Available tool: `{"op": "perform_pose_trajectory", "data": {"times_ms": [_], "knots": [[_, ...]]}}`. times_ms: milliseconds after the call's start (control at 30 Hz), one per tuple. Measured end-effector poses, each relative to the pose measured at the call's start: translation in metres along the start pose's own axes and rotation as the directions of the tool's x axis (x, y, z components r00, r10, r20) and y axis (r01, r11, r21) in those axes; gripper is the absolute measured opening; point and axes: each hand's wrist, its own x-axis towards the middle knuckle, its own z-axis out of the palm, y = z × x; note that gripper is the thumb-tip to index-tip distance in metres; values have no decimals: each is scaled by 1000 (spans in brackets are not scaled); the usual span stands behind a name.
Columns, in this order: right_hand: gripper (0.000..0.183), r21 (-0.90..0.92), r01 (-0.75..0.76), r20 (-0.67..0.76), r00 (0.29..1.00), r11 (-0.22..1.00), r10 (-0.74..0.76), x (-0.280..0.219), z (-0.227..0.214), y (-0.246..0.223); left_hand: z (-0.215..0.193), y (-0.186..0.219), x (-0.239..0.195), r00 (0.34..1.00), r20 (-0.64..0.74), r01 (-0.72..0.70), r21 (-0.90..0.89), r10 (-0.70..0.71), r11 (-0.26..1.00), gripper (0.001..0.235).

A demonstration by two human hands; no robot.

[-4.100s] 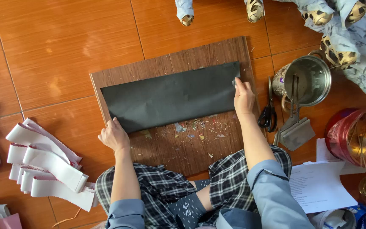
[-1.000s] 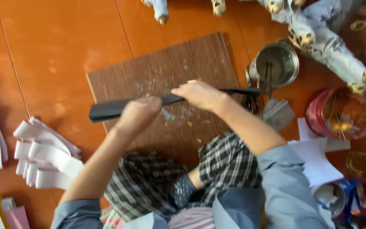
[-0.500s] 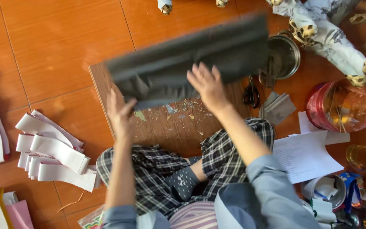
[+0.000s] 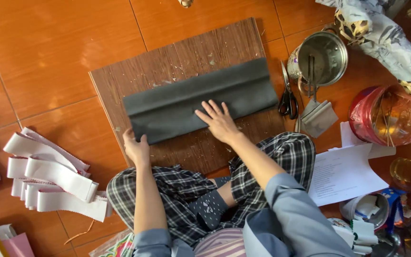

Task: Cutting black paper and applying it to paper animal figures with glue.

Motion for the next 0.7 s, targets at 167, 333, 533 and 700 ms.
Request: {"op": "perform_pose_trajectory", "data": {"times_ms": [167, 333, 533, 700], "knots": [[75, 55, -17, 26, 1000, 998, 15, 0, -5, -8, 30, 64, -23, 855, 26, -463, 487, 518, 740, 69], [71, 67, -40, 100, 994, 997, 34, 4, -31, -17, 110, 73, 9, 652, 334, -749, 421, 681, 511, 66], [59, 260, 3, -174, 984, 966, 44, 34, -22, -9, 121, 63, 26, 595, 468, -797, 449, 653, 405, 64], [60, 95, -68, -399, 911, 993, 101, 103, -12, 0, 120, 64, 23, 598, 465, -789, 484, 653, 378, 59]]}}
